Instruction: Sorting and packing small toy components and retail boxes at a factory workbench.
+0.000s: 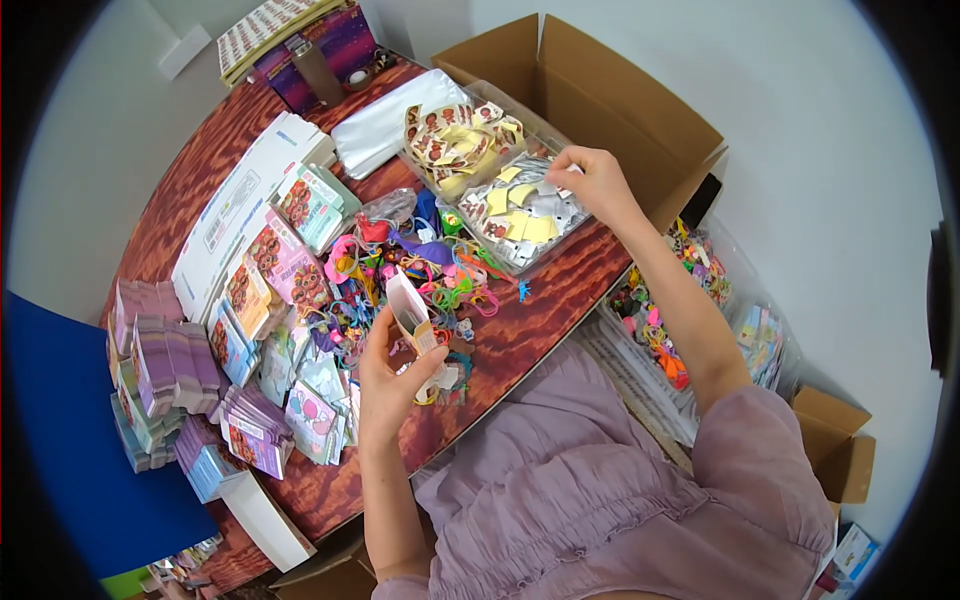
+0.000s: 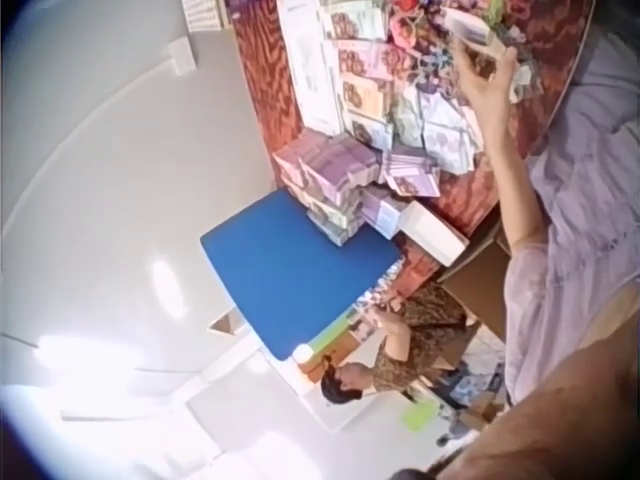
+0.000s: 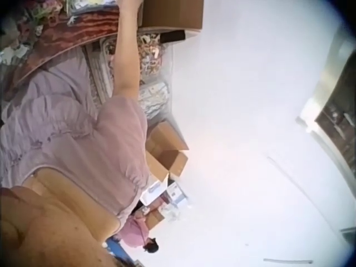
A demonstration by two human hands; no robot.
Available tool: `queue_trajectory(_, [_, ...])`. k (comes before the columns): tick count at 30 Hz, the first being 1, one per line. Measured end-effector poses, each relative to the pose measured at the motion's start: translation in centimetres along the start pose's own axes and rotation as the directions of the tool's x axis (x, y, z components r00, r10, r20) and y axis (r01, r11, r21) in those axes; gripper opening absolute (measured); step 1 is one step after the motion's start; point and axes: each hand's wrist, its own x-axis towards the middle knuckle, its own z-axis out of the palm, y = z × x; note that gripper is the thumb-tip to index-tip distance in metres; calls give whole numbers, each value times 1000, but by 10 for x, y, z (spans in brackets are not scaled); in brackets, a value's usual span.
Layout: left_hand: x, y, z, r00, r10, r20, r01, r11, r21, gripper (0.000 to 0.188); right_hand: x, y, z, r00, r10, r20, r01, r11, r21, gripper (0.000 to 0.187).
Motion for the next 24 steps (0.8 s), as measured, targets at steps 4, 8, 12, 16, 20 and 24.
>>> queue_trajectory(4, [-2, -4, -2, 1000, 18, -12, -19, 1000, -7, 75, 0, -8, -2, 981, 177, 79, -187, 972, 146, 12])
queue_trajectory(8, [-4, -3, -2, 1000, -3, -16, 3, 1000, -26, 74, 1, -10, -10, 937, 303, 177, -349, 859, 375, 11])
queue_trajectory(12, [-3, -9, -3, 1000, 5, -7, -5, 1000, -5, 73, 8, -6, -9, 903, 352, 247, -427, 674, 603, 12])
queue_trajectory(16, [-3, -12, -4, 1000, 23, -6, -23, 999, 48, 72, 12, 3, -6, 889, 352, 294, -455, 599, 659, 11])
queue_trajectory(20, [-5, -11, -5, 999, 41, -10, -40, 997, 70, 71, 10, -2, -11, 872, 327, 365, -489, 596, 637, 11])
queue_trajectory(24, [-2, -8, 0, 997, 70, -19, -64, 973, 222, 73, 5, -14, -10, 843, 201, 499, -531, 462, 711, 13])
